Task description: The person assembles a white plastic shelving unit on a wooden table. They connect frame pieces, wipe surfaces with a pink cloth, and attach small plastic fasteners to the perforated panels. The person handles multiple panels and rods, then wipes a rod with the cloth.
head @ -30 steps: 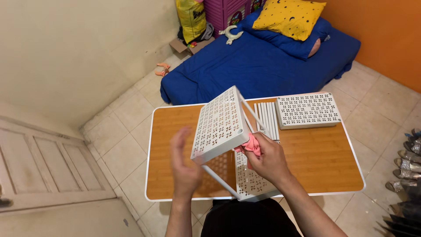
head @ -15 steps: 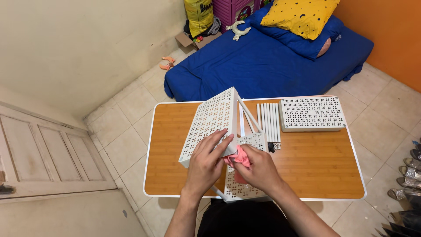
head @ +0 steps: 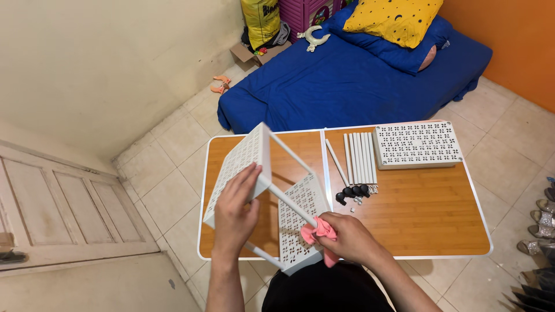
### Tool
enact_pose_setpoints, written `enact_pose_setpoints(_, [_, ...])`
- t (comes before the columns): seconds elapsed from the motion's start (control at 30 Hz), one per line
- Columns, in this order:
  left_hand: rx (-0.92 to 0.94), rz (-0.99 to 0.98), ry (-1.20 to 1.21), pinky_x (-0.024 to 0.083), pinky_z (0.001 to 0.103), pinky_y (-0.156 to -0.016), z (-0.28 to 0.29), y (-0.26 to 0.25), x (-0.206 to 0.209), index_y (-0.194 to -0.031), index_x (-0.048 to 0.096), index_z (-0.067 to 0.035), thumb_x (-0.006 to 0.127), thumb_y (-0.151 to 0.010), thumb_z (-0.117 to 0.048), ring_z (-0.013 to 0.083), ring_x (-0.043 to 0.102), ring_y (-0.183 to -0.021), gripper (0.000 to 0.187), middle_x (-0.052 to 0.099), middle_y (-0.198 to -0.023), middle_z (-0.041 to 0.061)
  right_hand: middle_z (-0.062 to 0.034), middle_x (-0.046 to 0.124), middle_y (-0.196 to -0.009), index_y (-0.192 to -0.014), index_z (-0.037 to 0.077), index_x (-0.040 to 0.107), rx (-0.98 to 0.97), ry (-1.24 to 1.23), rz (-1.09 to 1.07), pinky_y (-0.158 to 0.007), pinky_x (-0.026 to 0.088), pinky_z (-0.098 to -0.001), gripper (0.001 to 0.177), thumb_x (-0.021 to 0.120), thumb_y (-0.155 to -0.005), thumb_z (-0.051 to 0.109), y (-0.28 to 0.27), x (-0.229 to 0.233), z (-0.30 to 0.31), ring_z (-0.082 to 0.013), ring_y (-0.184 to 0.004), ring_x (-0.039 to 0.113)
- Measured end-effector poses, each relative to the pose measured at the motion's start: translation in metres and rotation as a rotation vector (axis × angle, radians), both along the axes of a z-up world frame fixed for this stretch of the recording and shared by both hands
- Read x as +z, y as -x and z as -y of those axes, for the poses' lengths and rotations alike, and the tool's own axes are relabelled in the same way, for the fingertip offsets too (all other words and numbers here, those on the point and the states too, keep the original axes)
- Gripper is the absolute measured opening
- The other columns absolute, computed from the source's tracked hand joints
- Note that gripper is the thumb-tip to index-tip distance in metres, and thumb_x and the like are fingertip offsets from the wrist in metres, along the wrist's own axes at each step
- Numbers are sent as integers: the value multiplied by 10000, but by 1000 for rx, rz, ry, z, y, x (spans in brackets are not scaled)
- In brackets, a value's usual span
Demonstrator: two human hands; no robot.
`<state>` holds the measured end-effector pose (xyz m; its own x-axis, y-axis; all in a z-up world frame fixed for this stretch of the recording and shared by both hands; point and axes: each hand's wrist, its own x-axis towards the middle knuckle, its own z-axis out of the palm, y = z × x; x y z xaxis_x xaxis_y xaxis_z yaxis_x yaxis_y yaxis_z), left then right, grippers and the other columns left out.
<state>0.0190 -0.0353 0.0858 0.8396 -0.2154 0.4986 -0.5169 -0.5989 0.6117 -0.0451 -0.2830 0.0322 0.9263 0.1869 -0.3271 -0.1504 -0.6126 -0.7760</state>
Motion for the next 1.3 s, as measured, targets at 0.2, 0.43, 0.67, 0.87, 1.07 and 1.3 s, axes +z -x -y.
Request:
enact_pose_setpoints(0.2, [-24, 26, -12, 548, 383, -1028, -13, 5, 5, -1320, 670, -102, 659, -689, 128, 286, 652, -1252, 672, 667, -1377, 86, -73, 784, -850, -1062, 109, 745, 18, -7, 18, -706, 603, -347, 284, 751, -788, 185, 2, 8, -19, -195, -755, 781])
enact_pose_setpoints(0.43, [-195, 140, -53, 493, 440, -1089, -8, 17, 5, -1333, 673, -143, 703, -717, 85, 293, 637, -1294, 658, 657, -1401, 59, -72, 794, -859, -1082, 77, 725, -40, -221, 113, -692, 635, -296, 258, 747, -848, 182, -6, 24, -49, -128, -758, 786])
enact_pose_setpoints(0.67, [-156, 242, -63, 227, 651, -1151, -8, 37, 1, -1284, 682, -147, 727, -732, 17, 354, 589, -1274, 578, 670, -1331, 137, -78, 786, -937, -1154, 19, 682, -104, -520, 270, -723, 619, -271, 235, 646, -930, 79, 0, 22, -65, -107, -823, 745])
enact_pose_setpoints(0.87, [-186, -467, 594, 543, 426, -921, -38, 73, -54, -1088, 813, -52, 706, -983, -142, 197, 602, -999, 175, 726, -1101, 117, -101, 745, -1001, -1193, -13, 660, -303, -610, 338, -702, 628, -289, 268, 634, -931, 33, 7, 2, -74, -131, -847, 729])
enact_pose_setpoints(1.07, [-444, -798, 1124, 472, 372, -1112, -23, 57, -95, -1460, 456, -41, 595, -949, -464, 211, 594, -1321, 678, 588, -1431, 121, -121, 719, -1059, -1227, -38, 639, -252, -587, 535, -723, 635, -286, 307, 625, -920, -21, 24, 2, -90, -154, -838, 762])
enact_pose_setpoints(1.3, [-349, -827, 1653, 463, 491, -1092, -15, 35, -93, -1496, 410, 14, 628, -933, -367, 302, 589, -1269, 714, 579, -1399, 181, -148, 675, -1226, -1294, -36, 619, 32, -335, 598, -761, 634, -318, 420, 638, -874, -38, 36, 17, -88, -216, -926, 762])
